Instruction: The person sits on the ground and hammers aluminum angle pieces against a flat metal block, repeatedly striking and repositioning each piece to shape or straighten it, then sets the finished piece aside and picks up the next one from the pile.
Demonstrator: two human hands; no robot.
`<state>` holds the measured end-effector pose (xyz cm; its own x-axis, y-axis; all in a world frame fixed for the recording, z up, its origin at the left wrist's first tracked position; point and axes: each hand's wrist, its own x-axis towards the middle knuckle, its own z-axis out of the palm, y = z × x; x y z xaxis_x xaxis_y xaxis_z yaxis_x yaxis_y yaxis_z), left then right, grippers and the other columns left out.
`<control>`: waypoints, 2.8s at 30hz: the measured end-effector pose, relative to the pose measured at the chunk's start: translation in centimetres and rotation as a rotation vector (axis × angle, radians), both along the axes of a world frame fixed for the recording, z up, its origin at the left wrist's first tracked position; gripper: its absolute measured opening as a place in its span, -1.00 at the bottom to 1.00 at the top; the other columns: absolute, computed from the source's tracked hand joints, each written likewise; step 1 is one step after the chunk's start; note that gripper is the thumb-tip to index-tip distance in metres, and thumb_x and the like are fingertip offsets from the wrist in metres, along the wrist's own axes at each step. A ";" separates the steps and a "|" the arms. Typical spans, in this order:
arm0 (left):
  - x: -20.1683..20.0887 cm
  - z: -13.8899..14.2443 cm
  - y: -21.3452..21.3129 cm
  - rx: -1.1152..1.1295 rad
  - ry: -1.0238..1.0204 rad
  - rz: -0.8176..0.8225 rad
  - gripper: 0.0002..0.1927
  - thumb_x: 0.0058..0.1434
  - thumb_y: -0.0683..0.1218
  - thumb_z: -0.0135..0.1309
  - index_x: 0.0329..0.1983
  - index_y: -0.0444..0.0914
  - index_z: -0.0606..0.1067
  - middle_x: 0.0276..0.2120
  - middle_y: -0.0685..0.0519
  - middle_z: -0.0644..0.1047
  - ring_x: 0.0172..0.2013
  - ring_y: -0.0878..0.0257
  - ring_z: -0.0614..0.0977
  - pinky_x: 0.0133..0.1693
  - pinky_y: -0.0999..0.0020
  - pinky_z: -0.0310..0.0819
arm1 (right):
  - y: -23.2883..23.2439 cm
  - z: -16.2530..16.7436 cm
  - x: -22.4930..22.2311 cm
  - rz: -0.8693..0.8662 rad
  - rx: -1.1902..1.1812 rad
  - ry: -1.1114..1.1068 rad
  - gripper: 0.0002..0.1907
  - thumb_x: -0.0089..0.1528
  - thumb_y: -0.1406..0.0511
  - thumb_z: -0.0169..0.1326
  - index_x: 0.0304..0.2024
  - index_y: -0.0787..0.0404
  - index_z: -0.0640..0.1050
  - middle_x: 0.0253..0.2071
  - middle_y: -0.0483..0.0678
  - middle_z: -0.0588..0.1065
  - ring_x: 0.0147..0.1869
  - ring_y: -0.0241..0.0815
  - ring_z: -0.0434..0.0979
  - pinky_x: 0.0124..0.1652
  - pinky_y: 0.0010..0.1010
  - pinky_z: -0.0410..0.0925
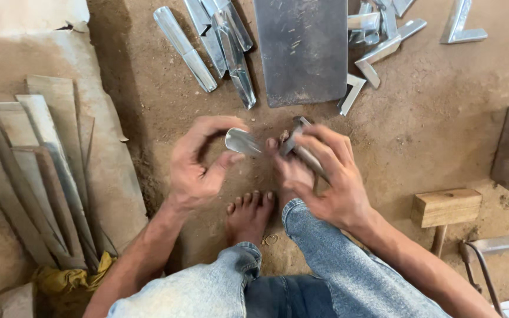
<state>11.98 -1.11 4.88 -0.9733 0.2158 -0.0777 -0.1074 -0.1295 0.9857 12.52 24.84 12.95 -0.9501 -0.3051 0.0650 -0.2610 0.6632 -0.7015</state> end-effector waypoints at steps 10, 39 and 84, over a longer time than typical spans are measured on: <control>-2.4 3.7 8.3 0.646 -0.360 0.031 -0.65 0.56 -0.02 0.01 0.20 -0.40 0.45 0.07 -0.13 0.60 0.12 0.15 0.63 0.24 0.25 0.57 | -1.1 0.9 -0.6 -0.078 0.116 -0.102 -0.58 0.22 0.28 0.26 0.08 0.30 0.50 -0.24 0.11 0.56 -0.23 0.08 0.62 -0.26 -0.21 0.46; 0.5 3.0 7.1 -0.115 0.046 -0.330 -0.08 0.15 -0.18 0.39 0.55 -0.13 0.21 0.45 -0.01 0.38 0.32 0.11 0.55 0.35 0.14 0.56 | 5.5 -4.2 4.4 -0.185 -0.721 -1.064 -0.48 0.34 0.11 0.04 0.23 0.31 0.46 -0.40 -0.18 0.42 -0.41 -0.39 0.38 -0.45 -0.58 0.25; -9.4 -2.0 4.5 -0.035 0.231 -0.045 0.09 -0.06 -0.28 0.57 0.52 -0.01 0.29 0.44 0.13 0.32 0.48 0.22 0.32 0.54 0.30 0.21 | 4.9 -0.8 4.4 -0.250 0.060 -0.050 -0.60 0.35 0.46 0.26 0.21 0.22 0.48 -0.34 -0.06 0.53 -0.41 -0.45 0.44 -0.43 -0.62 0.31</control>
<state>2.57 3.35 2.91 -0.9556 0.2606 0.1375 0.1164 -0.0947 0.9887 16.92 29.78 12.14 -0.9981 -0.0621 0.0046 -0.0493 0.7438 -0.6666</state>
